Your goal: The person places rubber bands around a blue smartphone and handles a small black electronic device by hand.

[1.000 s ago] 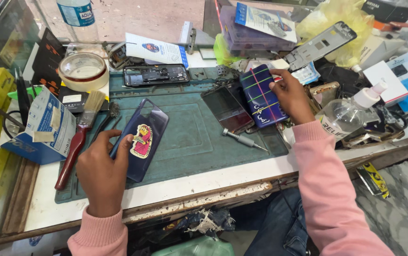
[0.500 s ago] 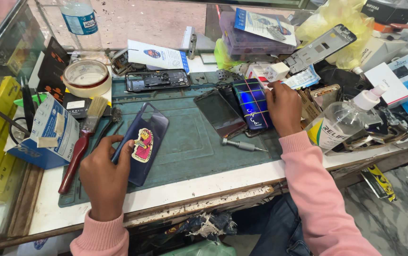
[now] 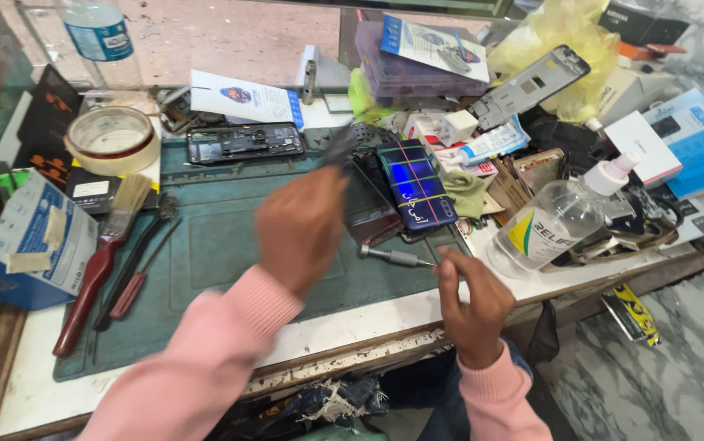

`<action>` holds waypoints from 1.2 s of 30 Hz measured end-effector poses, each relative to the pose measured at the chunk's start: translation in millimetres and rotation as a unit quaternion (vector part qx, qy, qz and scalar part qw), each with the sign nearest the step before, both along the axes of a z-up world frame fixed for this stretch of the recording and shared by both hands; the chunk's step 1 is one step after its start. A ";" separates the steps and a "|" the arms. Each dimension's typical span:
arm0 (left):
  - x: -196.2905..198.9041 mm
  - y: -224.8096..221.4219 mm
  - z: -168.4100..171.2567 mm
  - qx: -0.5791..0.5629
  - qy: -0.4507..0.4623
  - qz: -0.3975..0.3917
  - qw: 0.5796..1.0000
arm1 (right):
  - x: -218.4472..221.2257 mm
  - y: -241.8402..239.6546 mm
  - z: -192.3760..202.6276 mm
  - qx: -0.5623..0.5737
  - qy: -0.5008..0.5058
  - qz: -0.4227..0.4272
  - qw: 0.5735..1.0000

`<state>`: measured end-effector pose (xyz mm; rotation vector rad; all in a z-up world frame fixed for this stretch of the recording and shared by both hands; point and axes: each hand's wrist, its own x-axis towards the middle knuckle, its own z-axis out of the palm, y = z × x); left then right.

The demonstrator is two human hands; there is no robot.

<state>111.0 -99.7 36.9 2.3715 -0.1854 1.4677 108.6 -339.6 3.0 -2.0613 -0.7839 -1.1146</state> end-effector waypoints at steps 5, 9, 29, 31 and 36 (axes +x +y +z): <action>55.7 -93.0 11.1 -0.050 0.191 -0.091 0.976 | -18.7 -27.7 -32.1 -0.016 0.018 0.029 0.999; 25.3 -129.7 -13.3 -0.034 0.128 -0.191 0.973 | -16.4 -72.8 -55.0 0.040 -0.095 -0.005 0.995; 5.7 -124.7 -54.4 0.045 0.239 -0.258 0.935 | 229.8 -219.5 69.8 -0.171 0.296 -0.140 0.929; 5.3 -124.6 -55.5 0.043 0.229 -0.257 0.938 | 228.1 -220.3 67.2 -0.195 0.265 -0.156 0.931; 4.6 -124.7 -54.0 0.046 0.235 -0.254 0.937 | 213.9 -223.6 65.1 -0.239 0.171 -0.188 0.937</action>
